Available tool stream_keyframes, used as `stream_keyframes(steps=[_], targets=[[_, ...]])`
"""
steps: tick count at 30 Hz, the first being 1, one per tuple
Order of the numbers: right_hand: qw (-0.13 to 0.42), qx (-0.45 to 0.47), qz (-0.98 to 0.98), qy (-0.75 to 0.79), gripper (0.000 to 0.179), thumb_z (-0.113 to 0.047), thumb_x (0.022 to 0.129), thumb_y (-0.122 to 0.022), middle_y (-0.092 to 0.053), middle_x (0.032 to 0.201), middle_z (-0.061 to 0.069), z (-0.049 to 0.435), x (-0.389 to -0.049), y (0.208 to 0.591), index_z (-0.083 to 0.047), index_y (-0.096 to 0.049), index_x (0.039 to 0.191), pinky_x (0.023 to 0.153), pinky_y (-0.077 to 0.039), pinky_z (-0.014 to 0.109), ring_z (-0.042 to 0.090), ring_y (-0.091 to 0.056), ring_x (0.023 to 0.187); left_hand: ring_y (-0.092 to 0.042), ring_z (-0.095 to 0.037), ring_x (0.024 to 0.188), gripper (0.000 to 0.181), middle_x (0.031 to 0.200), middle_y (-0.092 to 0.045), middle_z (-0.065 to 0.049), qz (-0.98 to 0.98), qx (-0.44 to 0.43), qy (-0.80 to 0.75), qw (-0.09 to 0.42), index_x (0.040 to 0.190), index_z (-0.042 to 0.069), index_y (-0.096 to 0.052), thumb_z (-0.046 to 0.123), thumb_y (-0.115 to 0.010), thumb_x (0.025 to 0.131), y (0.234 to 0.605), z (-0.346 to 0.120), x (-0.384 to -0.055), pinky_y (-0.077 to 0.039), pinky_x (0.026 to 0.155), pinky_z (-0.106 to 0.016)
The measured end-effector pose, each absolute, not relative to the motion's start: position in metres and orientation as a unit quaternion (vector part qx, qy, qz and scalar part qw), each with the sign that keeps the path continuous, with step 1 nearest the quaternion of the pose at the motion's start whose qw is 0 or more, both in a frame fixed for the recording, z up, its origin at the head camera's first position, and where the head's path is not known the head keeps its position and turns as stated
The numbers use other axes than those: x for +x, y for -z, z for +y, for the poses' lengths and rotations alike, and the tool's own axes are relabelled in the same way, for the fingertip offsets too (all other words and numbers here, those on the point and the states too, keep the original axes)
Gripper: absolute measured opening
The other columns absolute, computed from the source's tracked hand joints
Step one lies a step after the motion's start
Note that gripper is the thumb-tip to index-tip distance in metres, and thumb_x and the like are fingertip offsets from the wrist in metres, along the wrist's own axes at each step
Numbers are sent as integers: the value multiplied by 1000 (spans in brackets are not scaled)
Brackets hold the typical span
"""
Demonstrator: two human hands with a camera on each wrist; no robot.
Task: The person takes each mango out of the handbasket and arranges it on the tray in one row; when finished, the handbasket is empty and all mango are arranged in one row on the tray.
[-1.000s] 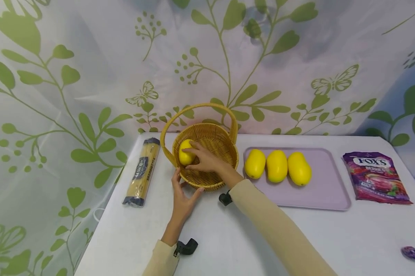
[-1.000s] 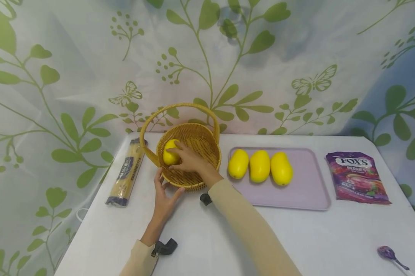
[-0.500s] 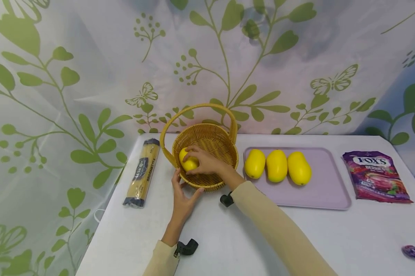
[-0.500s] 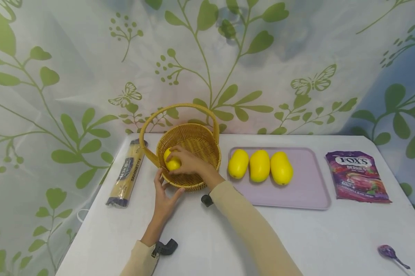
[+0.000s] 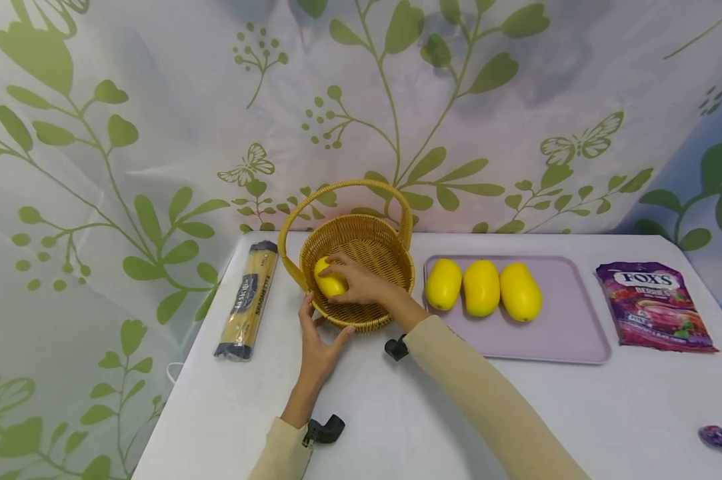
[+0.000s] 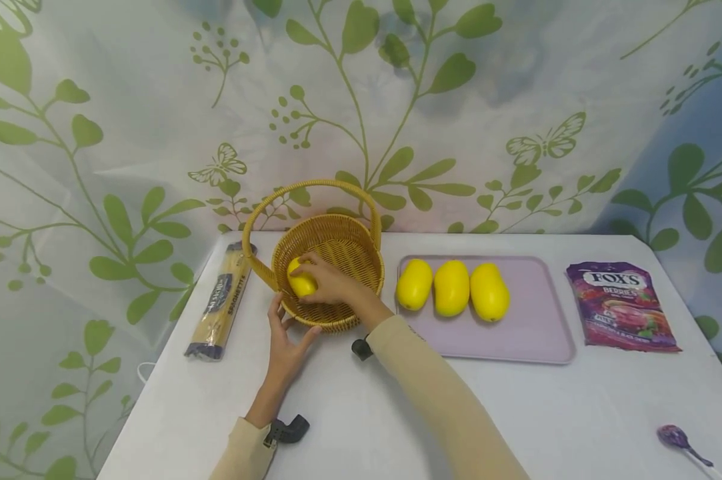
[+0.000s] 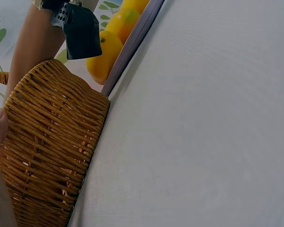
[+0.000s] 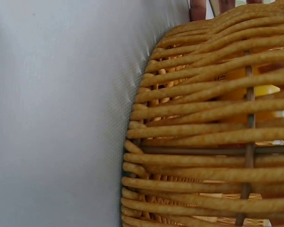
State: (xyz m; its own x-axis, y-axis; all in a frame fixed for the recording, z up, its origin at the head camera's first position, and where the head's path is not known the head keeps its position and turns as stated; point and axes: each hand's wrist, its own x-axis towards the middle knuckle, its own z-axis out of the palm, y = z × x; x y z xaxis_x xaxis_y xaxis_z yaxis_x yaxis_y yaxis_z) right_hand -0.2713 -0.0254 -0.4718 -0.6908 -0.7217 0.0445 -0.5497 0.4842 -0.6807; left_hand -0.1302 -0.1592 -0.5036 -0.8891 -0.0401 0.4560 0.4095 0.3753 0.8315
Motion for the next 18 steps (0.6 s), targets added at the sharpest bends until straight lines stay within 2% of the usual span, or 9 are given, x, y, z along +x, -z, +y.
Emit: stream_keyframes(steps=[6,10,15,18], targets=[[119,-399,850,322,54,-25,84,-78,-29,159,11,-19,-265,468,-15,-59,134,110,-39,50,34,-32,144,-29,-52,136,93,153,-20,-34,-802,-112,550,203,148,-11,-16,1,-78,80,505,-160,-130,-38,94,-63],[109,-411,850,312,55,-25,84,-78,-32,157,13,-11,-260,466,-14,-59,133,111,-38,50,33,-33,143,-29,-53,136,92,153,-19,-34,-801,-113,552,203,148,-10,-16,0,-77,80,504,-159,-129,-38,94,-64],[81,-403,853,321,56,-28,83,-79,-35,155,9,7,-251,457,-16,-60,134,108,-41,49,32,-38,140,-28,-54,136,93,155,-19,-29,-801,-113,552,203,150,-6,-15,0,-76,80,504,-159,-129,-38,95,-64],[55,-400,853,330,56,-29,82,-79,-37,155,8,19,-247,447,-16,-61,133,107,-43,50,33,-40,139,-28,-54,135,93,155,-18,-30,-802,-114,550,204,149,-8,-15,0,-76,80,504,-159,-130,-37,95,-64]])
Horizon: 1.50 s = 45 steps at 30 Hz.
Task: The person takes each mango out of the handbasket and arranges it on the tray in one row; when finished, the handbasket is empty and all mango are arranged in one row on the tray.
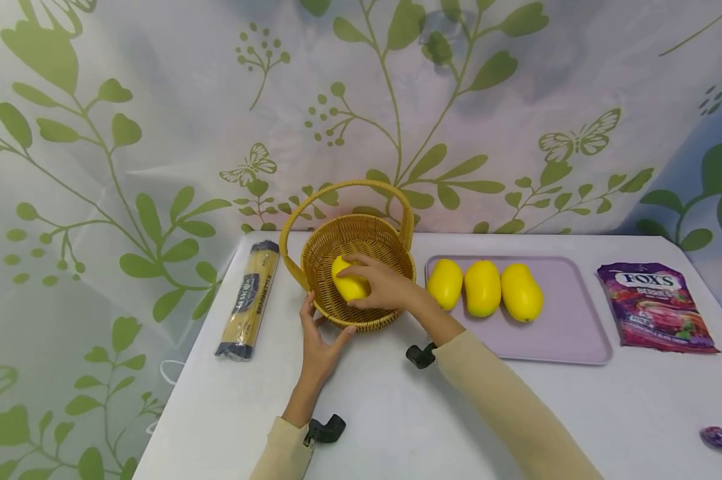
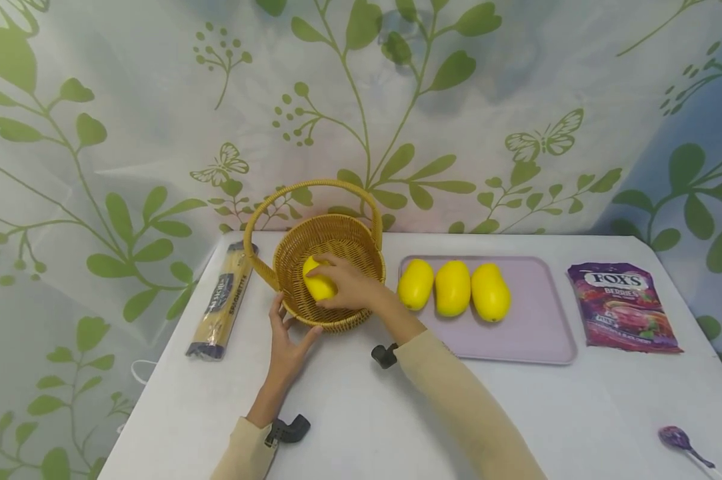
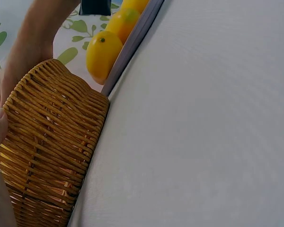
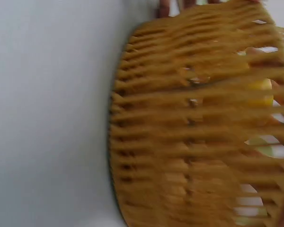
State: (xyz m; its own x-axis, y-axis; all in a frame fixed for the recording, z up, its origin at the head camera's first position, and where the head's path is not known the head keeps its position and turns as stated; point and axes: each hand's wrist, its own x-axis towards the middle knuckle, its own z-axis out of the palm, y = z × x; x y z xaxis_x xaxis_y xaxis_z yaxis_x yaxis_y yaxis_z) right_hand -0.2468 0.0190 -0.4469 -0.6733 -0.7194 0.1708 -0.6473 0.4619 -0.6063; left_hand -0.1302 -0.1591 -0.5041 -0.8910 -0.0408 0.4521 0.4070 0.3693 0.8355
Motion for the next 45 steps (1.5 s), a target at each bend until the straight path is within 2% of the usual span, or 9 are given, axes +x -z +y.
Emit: stream_keyframes(steps=[3,6,17,20,24,27,34,43,45], targets=[[32,-397,854,333,55,-29,82,-79,-38,154,8,33,-242,438,-17,-61,132,106,-43,51,33,-40,139,-28,-53,136,93,154,-18,-33,-804,-114,547,203,149,-9,-15,1,-76,80,505,-159,-131,-37,95,-65],[15,-389,858,336,55,-28,81,-80,-38,153,7,46,-239,433,-18,-61,132,105,-44,50,32,-41,138,-29,-52,136,93,154,-18,-33,-808,-112,543,201,150,-6,-15,1,-76,80,505,-159,-130,-37,96,-65],[4,-365,860,357,54,-29,83,-78,-34,156,5,85,-228,428,-20,-60,134,108,-40,53,32,-34,142,-28,-51,137,94,156,-18,-26,-805,-114,543,209,152,-1,-14,4,-77,81,511,-158,-131,-38,97,-61],[-12,-354,859,370,54,-27,83,-79,-33,157,4,100,-225,426,-20,-60,133,97,-50,46,29,-41,135,-28,-50,138,94,156,-19,-26,-804,-116,546,206,152,0,-14,4,-76,82,511,-157,-132,-38,98,-60],[-25,-339,856,390,55,-24,82,-80,-31,158,3,117,-220,422,-21,-60,133,88,-53,44,28,-45,131,-28,-51,137,95,156,-19,-25,-807,-117,540,208,152,-1,-14,0,-76,80,504,-157,-131,-40,98,-56],[-25,-327,859,393,56,-24,82,-80,-31,158,1,127,-216,420,-22,-60,134,96,-50,47,29,-40,137,-29,-51,137,95,156,-19,-24,-808,-115,538,210,152,-2,-14,0,-76,80,502,-157,-130,-40,97,-55],[-49,-327,865,378,59,-25,80,-82,-34,156,4,146,-208,417,-20,-59,134,99,-48,49,31,-39,139,-28,-52,136,94,156,-20,-24,-803,-113,547,209,151,-2,-15,-1,-76,79,502,-157,-129,-38,97,-62],[-92,-291,886,349,60,-15,76,-84,-36,155,6,190,-201,407,-16,-61,131,98,-47,55,34,-40,137,-28,-50,137,95,157,-20,-22,-802,-110,551,204,152,0,-14,0,-77,80,504,-159,-131,-37,98,-60],[-104,-284,892,335,59,-13,75,-84,-37,154,9,204,-199,409,-13,-62,130,93,-50,54,36,-42,134,-28,-50,137,96,157,-20,-21,-803,-107,551,201,152,0,-15,0,-77,79,504,-158,-130,-37,98,-60]])
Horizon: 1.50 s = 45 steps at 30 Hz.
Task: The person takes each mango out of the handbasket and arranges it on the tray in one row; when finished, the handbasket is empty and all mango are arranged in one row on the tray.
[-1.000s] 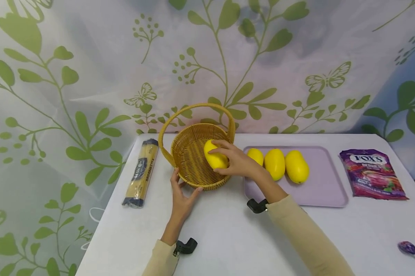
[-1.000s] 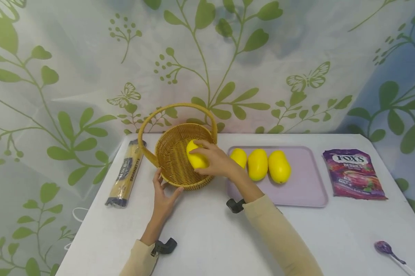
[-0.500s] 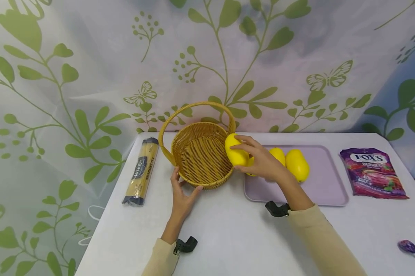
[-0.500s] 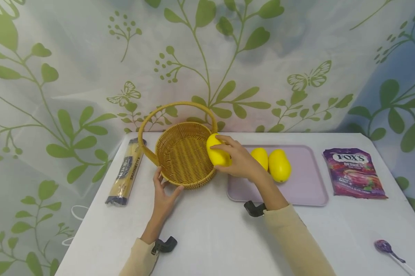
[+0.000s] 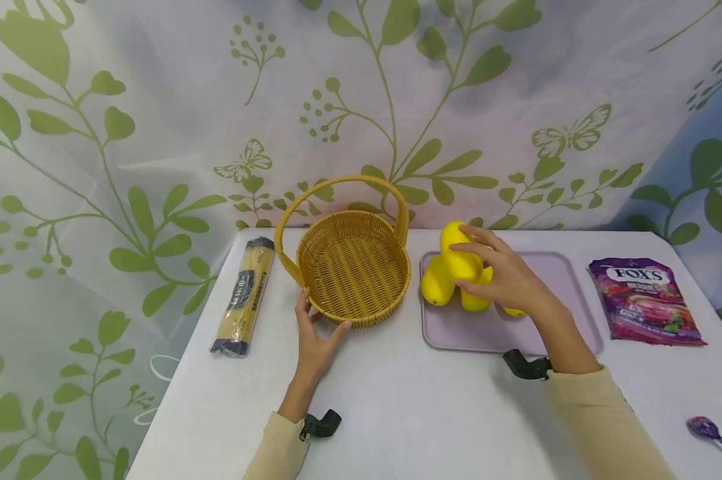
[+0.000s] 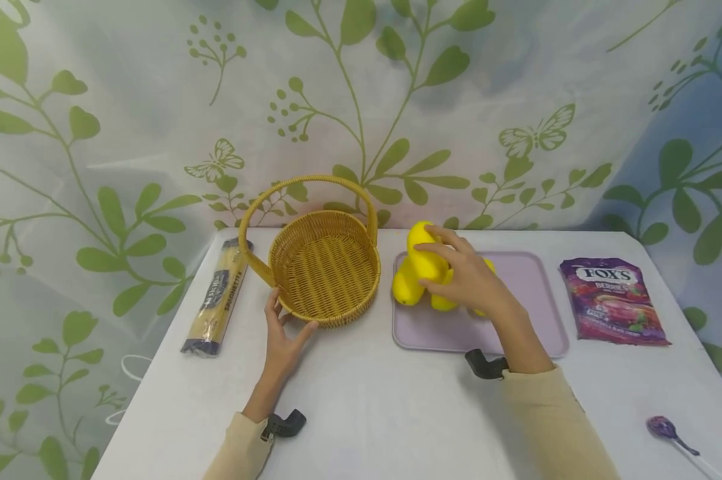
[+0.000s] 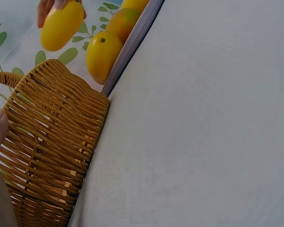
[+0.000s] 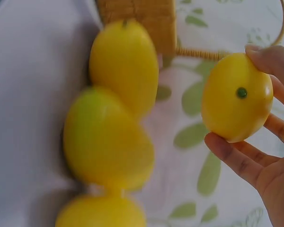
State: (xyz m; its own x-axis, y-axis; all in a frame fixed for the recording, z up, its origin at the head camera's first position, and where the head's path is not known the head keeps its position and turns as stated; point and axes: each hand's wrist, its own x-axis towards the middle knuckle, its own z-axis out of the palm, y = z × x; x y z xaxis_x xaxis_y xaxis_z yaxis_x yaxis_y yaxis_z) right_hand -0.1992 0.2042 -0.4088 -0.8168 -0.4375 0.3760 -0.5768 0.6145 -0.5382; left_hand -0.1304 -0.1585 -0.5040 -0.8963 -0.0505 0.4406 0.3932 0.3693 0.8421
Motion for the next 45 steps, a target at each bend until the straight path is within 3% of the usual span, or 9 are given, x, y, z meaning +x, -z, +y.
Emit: stream_keyframes(steps=[4,6,11,15,24,28,31,34,45], targets=[[131,262,-907,-304,59,-10,73,-85,-40,152,11,235,-194,413,-11,-63,128,80,-56,43,36,-53,122,-28,-50,137,96,157,-20,-22,-802,-106,554,199,152,-1,-15,0,-77,79,503,-158,-130,-37,98,-62],[140,251,-912,-294,59,-8,72,-86,-40,151,12,250,-190,414,-10,-63,127,77,-55,31,35,-54,118,-28,-50,137,95,157,-20,-22,-802,-107,554,197,152,-1,-15,1,-77,80,503,-157,-130,-37,98,-61],[142,224,-920,-287,61,-4,70,-86,-40,150,16,280,-181,418,-7,-63,127,79,-39,2,39,-51,119,-28,-50,138,95,157,-20,-22,-804,-107,551,195,152,0,-15,2,-77,80,502,-158,-130,-38,99,-56],[130,195,-929,-286,62,-4,70,-87,-39,150,17,295,-175,424,-8,-63,127,79,-34,-1,40,-50,119,-27,-51,138,95,157,-19,-23,-803,-108,552,199,151,-1,-14,1,-77,80,503,-159,-129,-37,98,-61],[88,140,-948,-274,60,-11,74,-85,-34,152,20,321,-162,434,-7,-60,129,70,-47,12,48,-46,116,-26,-51,138,94,156,-19,-24,-800,-110,556,197,151,-2,-14,1,-77,81,502,-159,-128,-36,97,-64],[63,120,-952,-276,58,-11,77,-82,-31,154,21,329,-158,443,-6,-59,130,81,-56,45,51,-43,118,-27,-52,137,94,156,-20,-24,-800,-112,555,200,151,-3,-15,0,-77,80,502,-159,-128,-36,97,-64],[36,115,-952,-281,57,-12,80,-80,-27,156,21,332,-157,449,-5,-57,131,89,-40,72,54,-37,125,-27,-52,136,94,156,-20,-24,-799,-113,555,201,151,-3,-14,0,-76,80,502,-159,-128,-36,97,-64],[21,119,-950,-286,57,-11,80,-80,-26,156,21,334,-158,455,-5,-56,132,92,-32,76,57,-30,131,-28,-51,136,94,156,-20,-24,-800,-114,555,200,151,-2,-14,0,-76,81,502,-159,-128,-36,97,-64],[14,137,-945,-296,60,-11,80,-79,-25,157,24,334,-160,465,-2,-53,133,100,-19,78,59,-23,136,-27,-52,137,94,156,-19,-24,-800,-112,555,199,151,-3,-14,-1,-76,80,503,-159,-129,-35,97,-64]])
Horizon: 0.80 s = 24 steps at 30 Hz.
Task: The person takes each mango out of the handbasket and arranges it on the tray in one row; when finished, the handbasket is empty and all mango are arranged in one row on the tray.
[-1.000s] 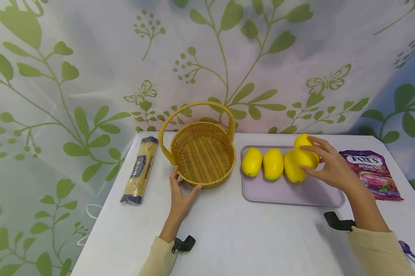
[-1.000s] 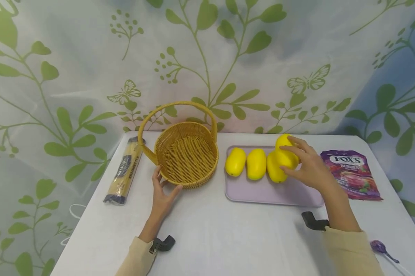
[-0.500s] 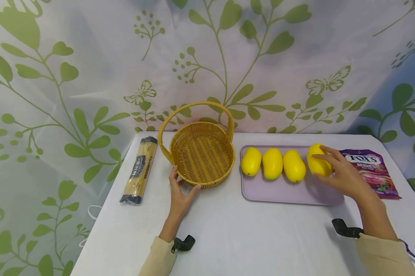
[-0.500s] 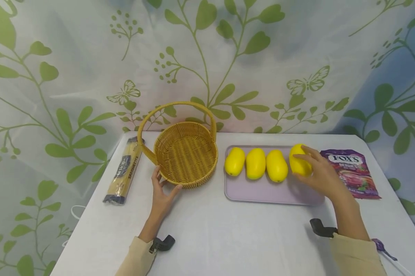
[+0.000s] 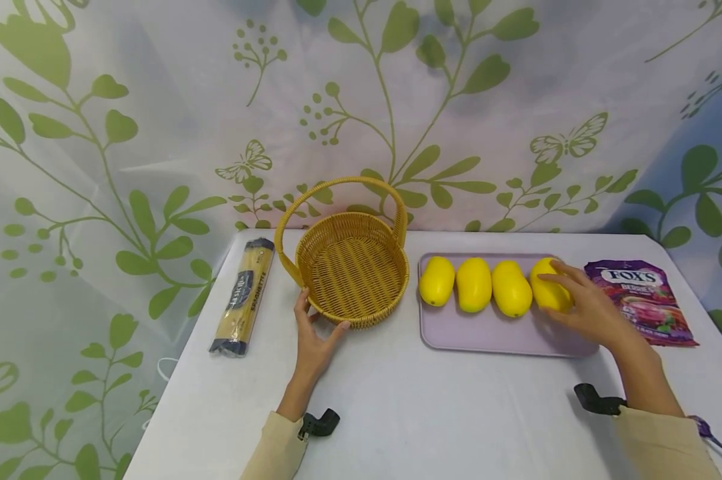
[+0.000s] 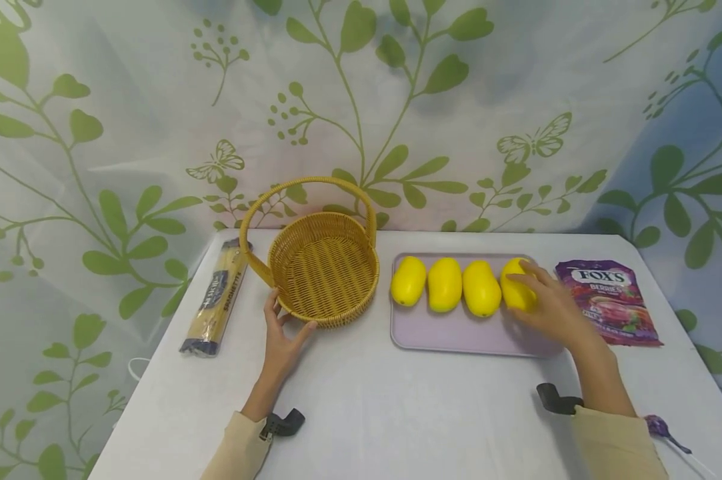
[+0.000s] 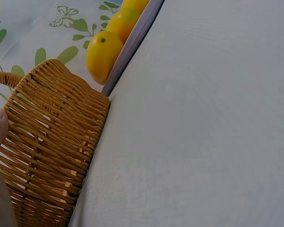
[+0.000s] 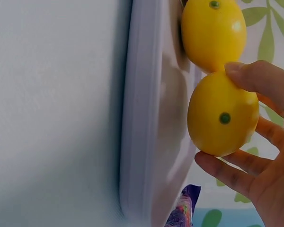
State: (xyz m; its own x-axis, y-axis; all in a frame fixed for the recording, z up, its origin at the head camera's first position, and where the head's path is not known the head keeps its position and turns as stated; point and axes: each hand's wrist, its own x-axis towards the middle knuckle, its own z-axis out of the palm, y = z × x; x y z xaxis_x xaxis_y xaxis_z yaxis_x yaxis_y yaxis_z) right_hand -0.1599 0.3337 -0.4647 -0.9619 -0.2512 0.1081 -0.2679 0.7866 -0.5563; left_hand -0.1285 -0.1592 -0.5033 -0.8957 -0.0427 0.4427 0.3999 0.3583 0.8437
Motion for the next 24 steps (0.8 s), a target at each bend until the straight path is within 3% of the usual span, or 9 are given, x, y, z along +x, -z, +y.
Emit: stream_keyframes(steps=[4,13,24], targets=[[-13,121,-948,-295,65,-13,79,-81,-26,156,24,332,-161,466,-3,-51,136,103,-15,77,58,-21,137,-27,-51,137,95,157,-18,-24,-802,-111,552,199,151,-2,-14,0,-77,80,503,-159,-128,-36,97,-64],[-54,110,-949,-289,70,-22,83,-78,-21,159,23,330,-161,465,-5,-46,143,100,-21,77,58,-23,136,-26,-51,138,93,157,-18,-23,-798,-118,556,200,152,-1,-14,2,-76,82,502,-160,-129,-36,97,-65],[-40,141,-948,-282,72,-24,86,-76,-18,162,20,331,-156,466,-10,-42,148,100,-22,77,56,-20,140,-26,-52,138,95,156,-19,-25,-798,-116,556,200,152,-2,-14,0,-76,80,502,-159,-129,-36,97,-64]])
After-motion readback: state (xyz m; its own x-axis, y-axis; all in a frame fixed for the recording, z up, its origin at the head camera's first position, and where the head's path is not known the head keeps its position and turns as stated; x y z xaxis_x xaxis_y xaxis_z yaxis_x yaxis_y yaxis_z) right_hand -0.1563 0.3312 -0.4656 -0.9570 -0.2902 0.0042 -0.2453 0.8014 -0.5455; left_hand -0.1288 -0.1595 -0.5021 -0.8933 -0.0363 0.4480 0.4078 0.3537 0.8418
